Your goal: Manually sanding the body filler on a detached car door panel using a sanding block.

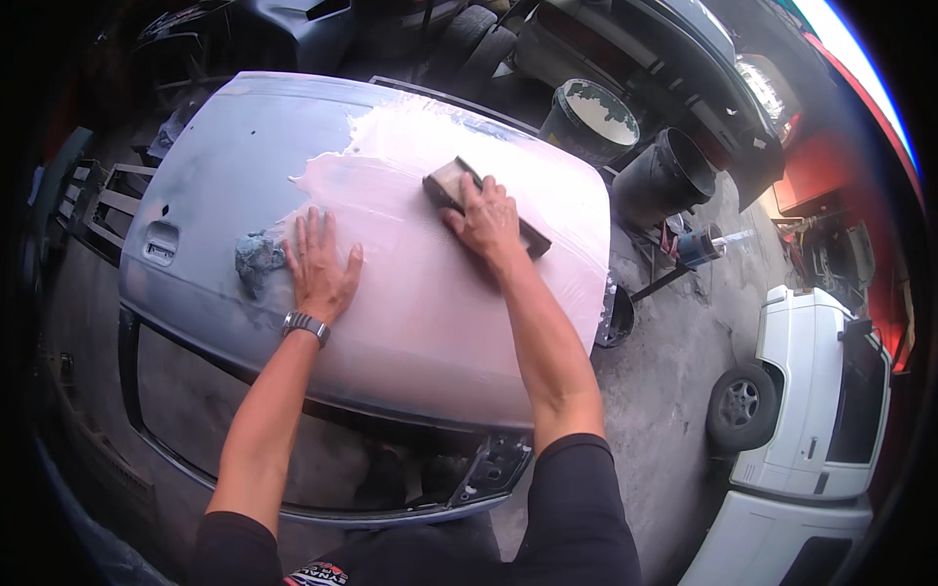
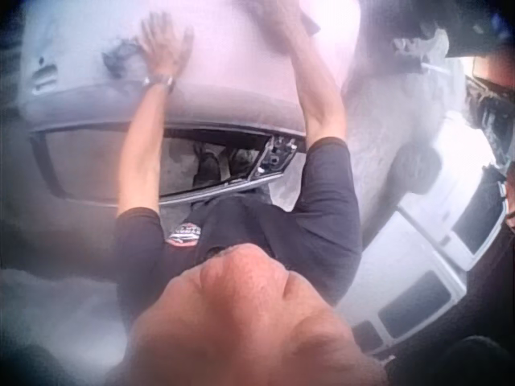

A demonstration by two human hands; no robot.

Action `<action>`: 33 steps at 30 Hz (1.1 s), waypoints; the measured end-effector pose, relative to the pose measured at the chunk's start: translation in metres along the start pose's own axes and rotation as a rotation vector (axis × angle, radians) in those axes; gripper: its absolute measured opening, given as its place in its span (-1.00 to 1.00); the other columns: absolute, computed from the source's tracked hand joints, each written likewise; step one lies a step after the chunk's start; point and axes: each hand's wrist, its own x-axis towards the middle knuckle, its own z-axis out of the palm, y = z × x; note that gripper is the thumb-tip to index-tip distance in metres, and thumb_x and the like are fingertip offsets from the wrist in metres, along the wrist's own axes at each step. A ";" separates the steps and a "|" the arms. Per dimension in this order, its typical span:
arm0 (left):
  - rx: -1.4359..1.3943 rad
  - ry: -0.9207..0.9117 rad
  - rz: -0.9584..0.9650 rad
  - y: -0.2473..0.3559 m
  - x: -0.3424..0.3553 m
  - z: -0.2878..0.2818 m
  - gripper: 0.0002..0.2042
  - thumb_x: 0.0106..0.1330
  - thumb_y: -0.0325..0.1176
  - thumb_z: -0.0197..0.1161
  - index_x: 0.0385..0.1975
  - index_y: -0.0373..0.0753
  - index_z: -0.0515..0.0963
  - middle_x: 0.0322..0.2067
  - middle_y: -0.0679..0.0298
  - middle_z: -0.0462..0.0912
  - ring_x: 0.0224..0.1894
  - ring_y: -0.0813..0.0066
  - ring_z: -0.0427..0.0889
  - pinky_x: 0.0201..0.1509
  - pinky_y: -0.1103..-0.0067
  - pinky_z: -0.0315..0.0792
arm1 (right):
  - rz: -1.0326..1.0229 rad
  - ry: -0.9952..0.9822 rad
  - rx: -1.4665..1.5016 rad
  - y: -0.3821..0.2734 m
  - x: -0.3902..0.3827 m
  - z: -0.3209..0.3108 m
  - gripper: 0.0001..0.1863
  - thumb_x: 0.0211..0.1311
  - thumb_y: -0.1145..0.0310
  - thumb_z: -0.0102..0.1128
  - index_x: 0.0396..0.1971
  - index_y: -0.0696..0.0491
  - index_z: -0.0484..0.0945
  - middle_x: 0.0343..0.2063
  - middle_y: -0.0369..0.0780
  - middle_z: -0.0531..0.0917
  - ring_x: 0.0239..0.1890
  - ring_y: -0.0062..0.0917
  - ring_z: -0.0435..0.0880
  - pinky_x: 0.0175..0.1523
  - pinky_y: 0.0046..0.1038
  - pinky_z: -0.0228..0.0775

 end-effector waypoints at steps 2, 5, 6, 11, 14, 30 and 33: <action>-0.041 0.004 -0.011 -0.003 0.003 0.006 -0.25 0.40 0.10 0.00 0.48 -0.27 0.19 0.54 0.02 0.01 0.60 0.05 -0.18 0.60 0.04 -0.40 | -0.114 0.034 -0.016 -0.034 -0.078 -0.001 -0.11 -0.01 0.09 0.53 0.34 0.06 0.35 -0.05 -0.03 0.49 -0.02 -0.17 0.53 -0.01 -0.18 0.42; -0.134 0.001 0.009 0.003 0.008 0.015 -0.23 0.39 0.12 0.00 0.46 -0.32 0.21 0.53 -0.01 0.02 0.59 0.00 -0.16 0.60 0.04 -0.38 | -0.219 0.024 -0.052 -0.067 -0.186 0.000 0.09 -0.13 0.12 0.60 0.45 0.04 0.21 -0.03 -0.02 0.46 -0.02 -0.17 0.51 0.01 -0.17 0.41; -0.116 -0.013 0.040 0.000 0.007 0.020 -0.23 0.39 0.12 0.00 0.46 -0.32 0.21 0.53 -0.01 0.02 0.59 0.00 -0.16 0.60 0.04 -0.38 | -0.219 0.032 -0.020 -0.071 -0.208 0.007 0.08 -0.12 0.12 0.59 0.45 0.04 0.21 -0.03 0.00 0.46 -0.01 -0.16 0.51 0.03 -0.18 0.41; -0.160 -0.049 0.099 -0.043 0.012 0.023 -0.20 0.44 0.24 -0.04 0.43 -0.35 0.25 0.51 0.04 0.13 0.58 0.08 -0.06 0.61 0.12 -0.31 | -0.078 0.048 0.032 -0.068 -0.272 -0.042 -0.07 0.02 0.01 0.50 0.38 0.06 0.32 -0.06 -0.01 0.47 -0.04 -0.15 0.52 0.03 -0.21 0.39; -0.159 -0.101 0.155 -0.043 -0.005 0.015 -0.23 0.44 0.22 0.02 0.38 -0.38 0.31 0.48 -0.02 0.18 0.55 0.03 0.03 0.59 0.11 -0.18 | 0.139 0.386 0.084 -0.027 -0.334 -0.090 -0.13 0.08 0.00 0.47 0.36 0.05 0.35 -0.10 -0.02 0.49 -0.09 -0.12 0.55 -0.01 -0.16 0.42; -0.144 0.140 -0.144 0.001 -0.262 0.012 -0.41 0.28 -0.17 0.42 0.24 -0.36 0.47 0.30 -0.10 0.41 0.36 -0.07 0.34 0.46 0.19 0.20 | 1.497 -0.798 0.266 0.244 -0.800 0.058 -0.23 0.14 -0.28 0.30 0.03 0.17 0.67 0.05 0.16 0.64 0.21 -0.08 0.61 0.24 -0.22 0.46; -0.154 0.145 -0.299 -0.003 -0.300 0.017 -0.47 0.30 -0.17 0.41 0.18 -0.35 0.53 0.12 -0.09 0.57 0.21 -0.03 0.51 0.35 0.22 0.36 | 1.402 -0.921 0.292 0.258 -0.806 0.071 -0.21 0.14 -0.31 0.28 0.04 0.15 0.66 0.06 0.13 0.64 0.22 -0.10 0.59 0.23 -0.23 0.46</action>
